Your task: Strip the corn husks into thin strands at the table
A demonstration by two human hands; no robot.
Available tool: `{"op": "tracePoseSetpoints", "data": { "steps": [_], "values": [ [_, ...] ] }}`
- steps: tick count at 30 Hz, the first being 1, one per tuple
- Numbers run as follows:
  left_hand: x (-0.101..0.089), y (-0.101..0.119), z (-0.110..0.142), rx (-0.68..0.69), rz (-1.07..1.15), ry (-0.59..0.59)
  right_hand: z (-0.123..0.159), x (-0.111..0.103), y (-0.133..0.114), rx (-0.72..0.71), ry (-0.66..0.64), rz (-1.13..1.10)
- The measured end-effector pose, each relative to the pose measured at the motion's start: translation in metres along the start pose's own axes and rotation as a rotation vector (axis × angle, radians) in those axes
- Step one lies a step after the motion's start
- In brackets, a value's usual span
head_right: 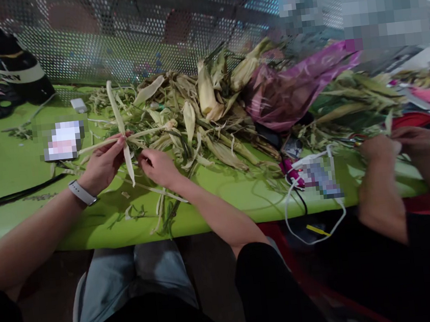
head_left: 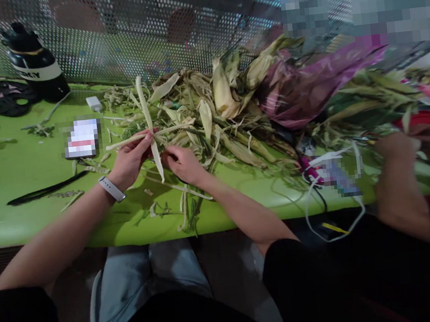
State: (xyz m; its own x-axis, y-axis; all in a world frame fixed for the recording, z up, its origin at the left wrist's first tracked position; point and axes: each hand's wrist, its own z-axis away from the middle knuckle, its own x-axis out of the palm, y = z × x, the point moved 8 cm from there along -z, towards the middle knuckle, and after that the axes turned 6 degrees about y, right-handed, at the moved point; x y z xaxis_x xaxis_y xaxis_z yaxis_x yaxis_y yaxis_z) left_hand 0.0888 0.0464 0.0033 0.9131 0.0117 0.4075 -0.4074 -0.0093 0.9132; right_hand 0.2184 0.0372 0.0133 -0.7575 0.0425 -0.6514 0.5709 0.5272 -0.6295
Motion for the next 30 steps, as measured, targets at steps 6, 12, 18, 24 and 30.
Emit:
{"op": "tracePoseSetpoints", "data": {
  "steps": [6,12,18,24,30],
  "values": [
    [0.003,-0.005,0.0,-0.052,-0.001,-0.057,0.005,0.0,0.009,0.19,-0.093,-0.172],
    [0.001,-0.003,-0.003,-0.014,0.08,-0.012,0.014,0.028,-0.002,0.436,-0.269,-0.697],
    [-0.004,0.001,-0.008,0.049,0.096,-0.015,0.013,0.031,-0.001,0.345,-0.261,-0.6],
    [-0.013,0.007,-0.015,0.132,-0.031,0.053,0.002,-0.016,-0.012,-0.055,0.088,-0.021],
    [-0.002,0.001,-0.005,-0.047,-0.077,-0.041,-0.001,-0.031,-0.014,-0.176,0.268,0.044]
  ]
}}
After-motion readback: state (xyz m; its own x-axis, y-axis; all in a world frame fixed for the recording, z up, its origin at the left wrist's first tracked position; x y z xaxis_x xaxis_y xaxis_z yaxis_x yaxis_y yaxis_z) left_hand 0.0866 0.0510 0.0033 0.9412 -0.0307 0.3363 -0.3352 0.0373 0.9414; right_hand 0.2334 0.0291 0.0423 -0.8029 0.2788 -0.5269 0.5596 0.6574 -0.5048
